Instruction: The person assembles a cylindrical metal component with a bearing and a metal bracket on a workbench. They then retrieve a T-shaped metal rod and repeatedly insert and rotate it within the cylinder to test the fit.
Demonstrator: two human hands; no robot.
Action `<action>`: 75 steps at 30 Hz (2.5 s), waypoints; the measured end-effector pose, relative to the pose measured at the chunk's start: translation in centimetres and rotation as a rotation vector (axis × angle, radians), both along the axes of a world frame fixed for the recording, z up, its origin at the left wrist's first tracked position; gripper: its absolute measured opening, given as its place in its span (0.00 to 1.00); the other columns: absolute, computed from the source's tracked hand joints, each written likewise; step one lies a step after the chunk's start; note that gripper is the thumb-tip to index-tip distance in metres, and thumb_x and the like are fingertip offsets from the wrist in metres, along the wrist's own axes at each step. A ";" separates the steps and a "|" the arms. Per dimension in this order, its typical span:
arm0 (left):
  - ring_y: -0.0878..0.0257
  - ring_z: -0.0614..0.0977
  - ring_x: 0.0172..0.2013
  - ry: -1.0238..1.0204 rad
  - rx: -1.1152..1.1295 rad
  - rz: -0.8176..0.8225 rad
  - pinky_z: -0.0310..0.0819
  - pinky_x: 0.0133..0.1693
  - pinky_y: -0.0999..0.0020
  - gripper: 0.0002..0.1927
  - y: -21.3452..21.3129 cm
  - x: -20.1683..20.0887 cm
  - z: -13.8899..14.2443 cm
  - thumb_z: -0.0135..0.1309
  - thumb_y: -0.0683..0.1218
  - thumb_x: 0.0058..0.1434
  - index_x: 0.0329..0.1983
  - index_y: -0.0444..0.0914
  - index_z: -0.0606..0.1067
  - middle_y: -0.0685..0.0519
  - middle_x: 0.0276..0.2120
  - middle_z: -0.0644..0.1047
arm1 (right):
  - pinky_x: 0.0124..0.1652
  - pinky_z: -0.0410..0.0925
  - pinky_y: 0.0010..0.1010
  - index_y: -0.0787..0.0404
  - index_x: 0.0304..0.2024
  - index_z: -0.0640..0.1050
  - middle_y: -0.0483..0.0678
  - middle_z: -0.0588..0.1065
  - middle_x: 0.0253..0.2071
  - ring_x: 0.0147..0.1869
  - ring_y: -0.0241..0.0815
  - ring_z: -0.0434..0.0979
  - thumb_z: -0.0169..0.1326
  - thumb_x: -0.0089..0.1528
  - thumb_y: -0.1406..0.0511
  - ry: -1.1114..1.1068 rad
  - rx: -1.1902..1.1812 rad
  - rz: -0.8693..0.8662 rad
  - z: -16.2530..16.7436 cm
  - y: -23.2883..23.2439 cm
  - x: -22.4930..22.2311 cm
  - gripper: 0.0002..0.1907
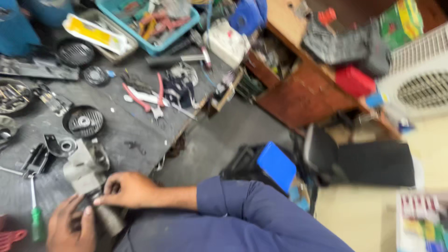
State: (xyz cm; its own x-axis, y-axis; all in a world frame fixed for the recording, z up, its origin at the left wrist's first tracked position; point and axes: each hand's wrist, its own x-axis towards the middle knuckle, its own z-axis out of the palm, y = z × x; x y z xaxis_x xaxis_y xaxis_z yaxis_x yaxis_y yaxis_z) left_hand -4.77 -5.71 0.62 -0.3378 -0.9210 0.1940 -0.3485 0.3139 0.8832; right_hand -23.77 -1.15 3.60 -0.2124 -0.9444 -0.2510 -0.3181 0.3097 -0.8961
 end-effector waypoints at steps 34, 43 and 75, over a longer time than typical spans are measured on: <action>0.53 0.82 0.45 0.163 -0.098 -0.205 0.81 0.42 0.66 0.22 -0.4 6.0 3.9 0.54 0.37 0.64 0.62 0.37 0.74 0.42 0.61 0.72 | 0.35 0.75 0.35 0.59 0.38 0.82 0.48 0.78 0.37 0.33 0.44 0.83 0.66 0.55 0.51 0.612 -0.116 -0.480 5.4 2.1 11.8 0.21; 0.60 0.83 0.36 0.161 0.002 -0.192 0.80 0.38 0.67 0.21 -0.6 6.2 4.9 0.53 0.37 0.63 0.60 0.37 0.74 0.44 0.61 0.72 | 0.36 0.73 0.38 0.60 0.35 0.82 0.47 0.77 0.38 0.37 0.48 0.81 0.63 0.60 0.56 0.712 -0.213 -0.406 5.6 1.4 11.9 0.13; 0.60 0.83 0.35 0.159 0.023 -0.186 0.82 0.38 0.68 0.21 -1.3 6.7 4.8 0.52 0.36 0.62 0.60 0.38 0.73 0.45 0.60 0.72 | 0.31 0.72 0.36 0.60 0.37 0.81 0.44 0.77 0.40 0.31 0.45 0.81 0.64 0.58 0.58 0.755 -0.258 -0.401 6.4 0.9 13.7 0.13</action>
